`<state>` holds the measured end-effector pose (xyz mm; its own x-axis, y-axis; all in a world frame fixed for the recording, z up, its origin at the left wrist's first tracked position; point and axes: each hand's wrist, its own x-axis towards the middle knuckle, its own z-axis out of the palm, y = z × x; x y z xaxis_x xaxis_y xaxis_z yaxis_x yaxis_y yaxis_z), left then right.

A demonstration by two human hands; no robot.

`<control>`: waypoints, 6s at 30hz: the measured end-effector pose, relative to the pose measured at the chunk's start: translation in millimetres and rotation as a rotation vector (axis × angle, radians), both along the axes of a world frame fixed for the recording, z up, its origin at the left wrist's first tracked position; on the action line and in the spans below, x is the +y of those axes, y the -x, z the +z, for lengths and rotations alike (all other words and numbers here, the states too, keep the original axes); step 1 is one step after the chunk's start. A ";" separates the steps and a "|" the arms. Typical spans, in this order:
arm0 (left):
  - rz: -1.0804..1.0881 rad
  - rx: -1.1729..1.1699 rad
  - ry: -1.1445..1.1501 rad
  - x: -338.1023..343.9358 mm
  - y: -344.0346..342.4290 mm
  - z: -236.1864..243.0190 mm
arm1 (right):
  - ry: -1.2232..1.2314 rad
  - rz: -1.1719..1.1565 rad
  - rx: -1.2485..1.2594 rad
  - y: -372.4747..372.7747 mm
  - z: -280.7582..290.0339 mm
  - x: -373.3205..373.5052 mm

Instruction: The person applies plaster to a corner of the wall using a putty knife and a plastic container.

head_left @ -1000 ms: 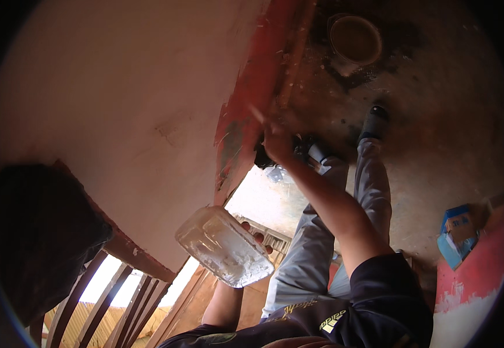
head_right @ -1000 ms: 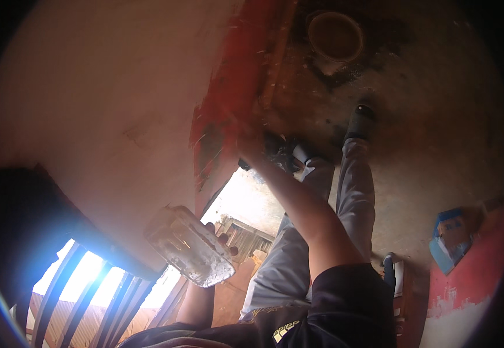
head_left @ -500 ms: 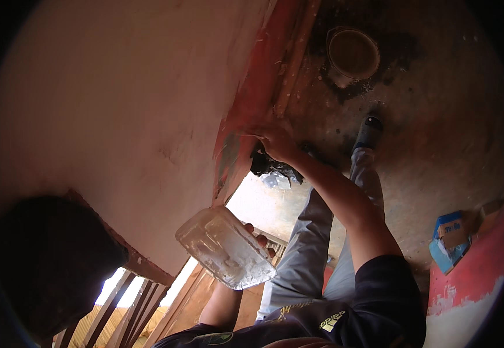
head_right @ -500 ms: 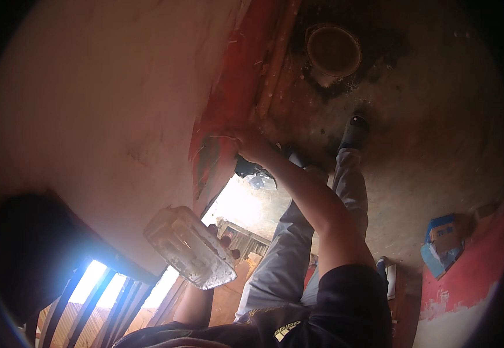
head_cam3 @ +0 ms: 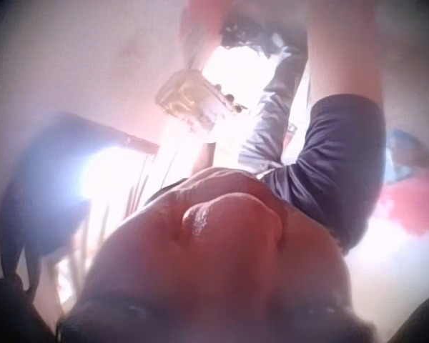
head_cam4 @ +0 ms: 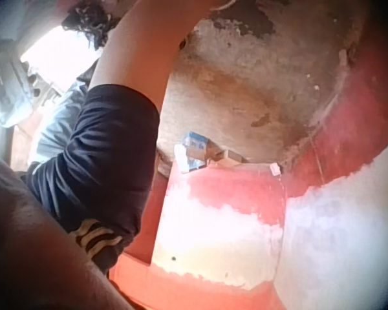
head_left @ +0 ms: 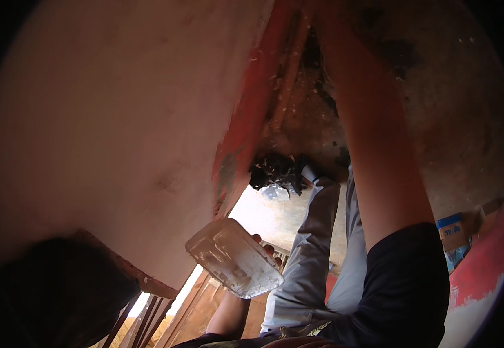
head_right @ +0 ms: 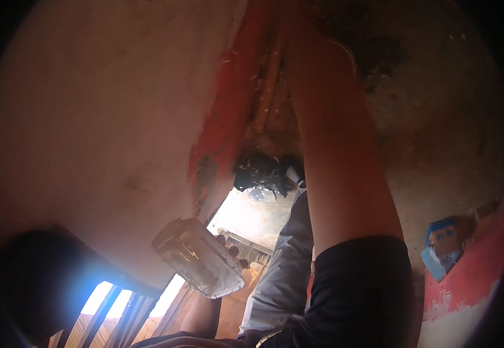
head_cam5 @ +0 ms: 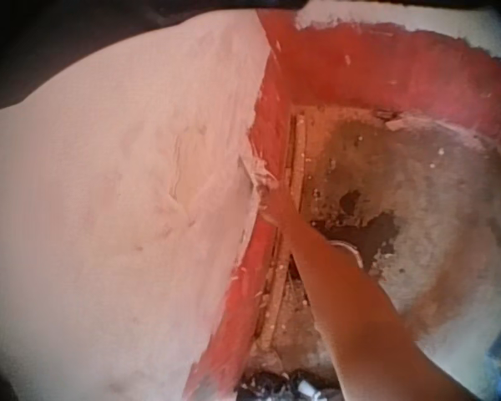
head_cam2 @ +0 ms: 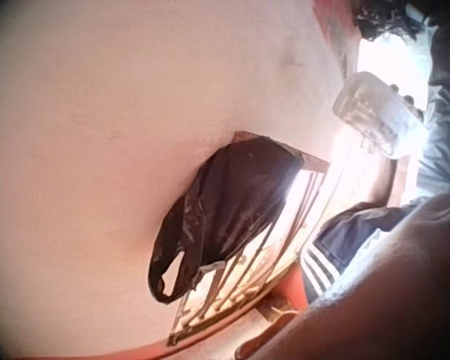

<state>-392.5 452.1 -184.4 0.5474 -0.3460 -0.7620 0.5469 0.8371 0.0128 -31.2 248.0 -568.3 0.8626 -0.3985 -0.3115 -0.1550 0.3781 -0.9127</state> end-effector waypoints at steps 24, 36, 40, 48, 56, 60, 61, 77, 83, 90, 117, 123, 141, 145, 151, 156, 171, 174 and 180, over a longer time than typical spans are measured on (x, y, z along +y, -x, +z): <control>0.180 -0.168 0.004 3.6 20.3 -9.7 | 0.169 0.233 0.040 97.9 17.1 86.5; -0.030 -0.140 -0.080 -0.4 -3.2 -3.8 | 0.222 0.101 0.044 72.8 34.0 45.6; -0.006 -0.165 0.032 -6.0 -10.9 -7.9 | 0.358 0.078 -0.060 91.4 42.2 89.1; -0.008 -0.108 0.062 -15.7 -21.1 -0.5 | -0.017 0.273 0.122 165.1 -0.2 89.6; 0.148 -0.218 0.110 -14.7 -9.7 -13.0 | 0.243 0.208 -0.023 113.0 26.4 114.9; 0.126 -0.141 0.158 -11.7 -8.0 -5.4 | 0.271 0.499 -0.103 247.9 86.9 172.8; 0.124 -0.159 0.163 -13.7 -8.7 -7.1 | 0.281 0.482 -0.102 252.0 68.2 166.3; -0.022 -0.325 -0.132 -36.5 -30.5 -8.2 | 0.076 -0.061 -0.284 49.2 9.9 3.2; -0.023 -0.282 -0.009 -42.8 -38.7 4.7 | 0.161 0.540 -0.151 266.9 105.2 142.9; 0.020 -0.199 -0.044 -34.9 -31.1 -0.3 | 0.262 0.183 0.136 128.7 8.4 25.5; -0.156 -0.158 -0.085 25.5 -9.1 -29.0 | -0.537 -0.100 -0.001 302.9 270.6 -74.7; -0.102 -0.409 -0.174 -22.1 -31.3 50.8 | -0.594 -0.092 -0.077 307.0 392.5 -85.5; 0.262 -0.481 0.426 -43.2 -27.0 -85.7 | 0.338 0.447 -0.219 302.9 452.0 -34.4; 0.315 -0.537 0.549 -49.5 -18.8 -125.1 | 0.316 0.431 -0.232 291.3 434.8 -37.9; 0.335 -0.666 0.438 -46.7 -26.5 -144.4 | 0.419 0.614 -0.080 260.1 454.8 -19.4; 0.450 -0.718 0.257 -46.4 -39.4 -74.0 | 0.467 0.809 -0.096 261.9 479.6 1.4; 0.470 -0.700 0.304 -40.0 -22.3 -47.6 | 0.303 0.754 -0.206 271.8 402.2 18.6; 0.385 -0.655 0.207 -26.2 -15.9 -50.3 | 0.088 0.609 -0.191 274.5 409.3 11.1; 0.344 -0.741 0.447 2.1 0.3 -54.3 | 0.026 0.580 -0.078 310.8 421.1 19.3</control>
